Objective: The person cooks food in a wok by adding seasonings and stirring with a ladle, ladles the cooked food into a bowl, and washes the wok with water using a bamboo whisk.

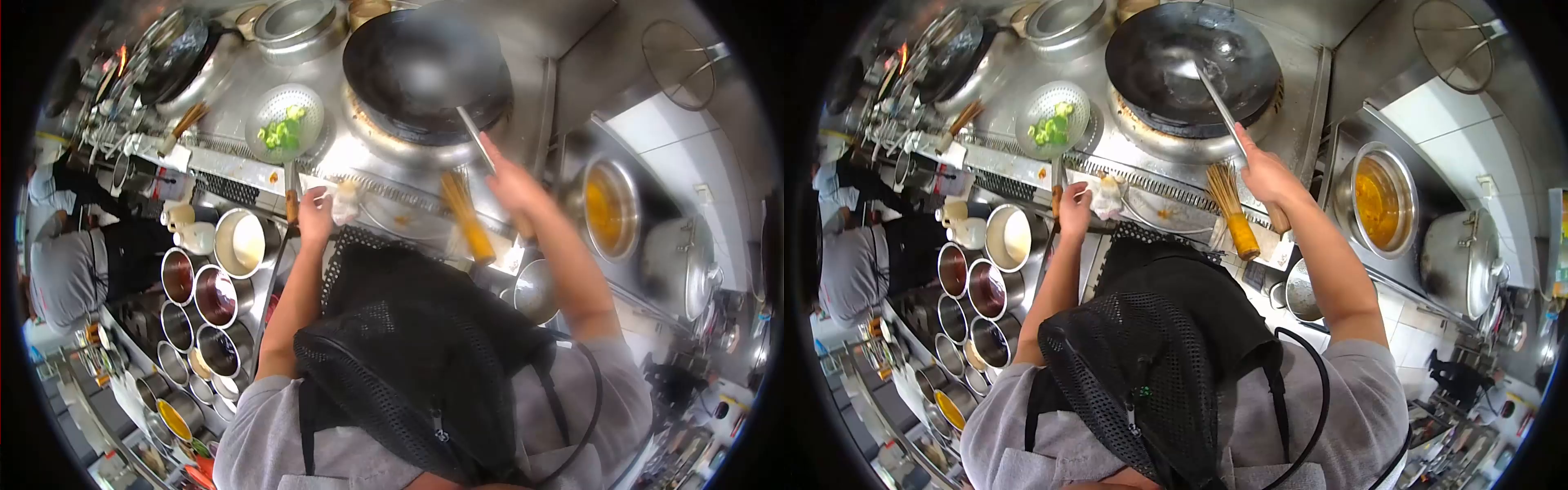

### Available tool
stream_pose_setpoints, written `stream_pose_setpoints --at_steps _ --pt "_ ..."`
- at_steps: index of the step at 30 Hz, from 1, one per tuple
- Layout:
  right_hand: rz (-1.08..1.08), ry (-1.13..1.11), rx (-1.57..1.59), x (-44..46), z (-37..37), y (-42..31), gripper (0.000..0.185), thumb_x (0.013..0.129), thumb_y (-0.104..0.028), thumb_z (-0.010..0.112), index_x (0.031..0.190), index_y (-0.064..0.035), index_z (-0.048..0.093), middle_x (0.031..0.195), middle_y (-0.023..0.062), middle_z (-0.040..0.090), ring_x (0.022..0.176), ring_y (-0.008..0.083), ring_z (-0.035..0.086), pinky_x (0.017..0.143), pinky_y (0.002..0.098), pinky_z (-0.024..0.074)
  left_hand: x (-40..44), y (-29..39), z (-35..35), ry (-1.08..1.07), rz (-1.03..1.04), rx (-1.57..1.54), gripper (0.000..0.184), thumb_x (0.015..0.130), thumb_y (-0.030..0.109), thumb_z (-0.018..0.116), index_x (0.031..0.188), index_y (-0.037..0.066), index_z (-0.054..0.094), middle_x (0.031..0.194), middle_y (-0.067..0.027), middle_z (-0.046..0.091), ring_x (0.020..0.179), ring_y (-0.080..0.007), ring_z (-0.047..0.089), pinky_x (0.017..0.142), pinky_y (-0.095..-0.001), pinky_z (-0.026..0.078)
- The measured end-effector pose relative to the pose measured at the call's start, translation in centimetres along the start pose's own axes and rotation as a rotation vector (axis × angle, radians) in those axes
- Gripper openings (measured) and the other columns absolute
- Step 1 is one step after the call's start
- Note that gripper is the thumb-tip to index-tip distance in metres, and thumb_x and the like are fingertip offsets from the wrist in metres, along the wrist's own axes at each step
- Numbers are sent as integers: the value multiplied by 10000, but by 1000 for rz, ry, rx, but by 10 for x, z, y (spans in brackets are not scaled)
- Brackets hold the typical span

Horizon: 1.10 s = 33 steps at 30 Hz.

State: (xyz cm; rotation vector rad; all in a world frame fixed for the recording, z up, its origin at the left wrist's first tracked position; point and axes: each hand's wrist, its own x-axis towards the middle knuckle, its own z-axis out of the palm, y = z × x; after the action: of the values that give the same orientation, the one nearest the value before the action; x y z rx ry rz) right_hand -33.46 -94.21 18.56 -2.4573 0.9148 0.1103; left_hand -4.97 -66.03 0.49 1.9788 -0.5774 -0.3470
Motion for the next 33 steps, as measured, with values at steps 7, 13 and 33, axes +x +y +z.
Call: stream_pose_setpoints --at_steps 7,13,33 --pt "346 -81 60 22 32 -16 854 872 -41 490 1577 -298 82 1090 354 625 982 457 644 894 509 491 73 146 76 -270 765 -66 184 849 28 629 1028 61 661 1066 -134 635 1061 -337 583 954 -407 457" --pt "381 -10 660 14 27 -43 845 874 -26 560 1581 -250 155 1202 247 642 850 379 687 825 446 515 107 164 131 -624 703 394 144 908 253 597 958 130 653 992 -96 692 948 -301 651 830 -457 459" --pt "268 47 213 5 86 -15 853 908 -161 525 1577 -248 3 899 343 648 862 492 639 820 531 488 108 167 133 -451 754 316 47 803 193 649 801 147 658 741 -76 696 710 -309 662 723 -425 503"
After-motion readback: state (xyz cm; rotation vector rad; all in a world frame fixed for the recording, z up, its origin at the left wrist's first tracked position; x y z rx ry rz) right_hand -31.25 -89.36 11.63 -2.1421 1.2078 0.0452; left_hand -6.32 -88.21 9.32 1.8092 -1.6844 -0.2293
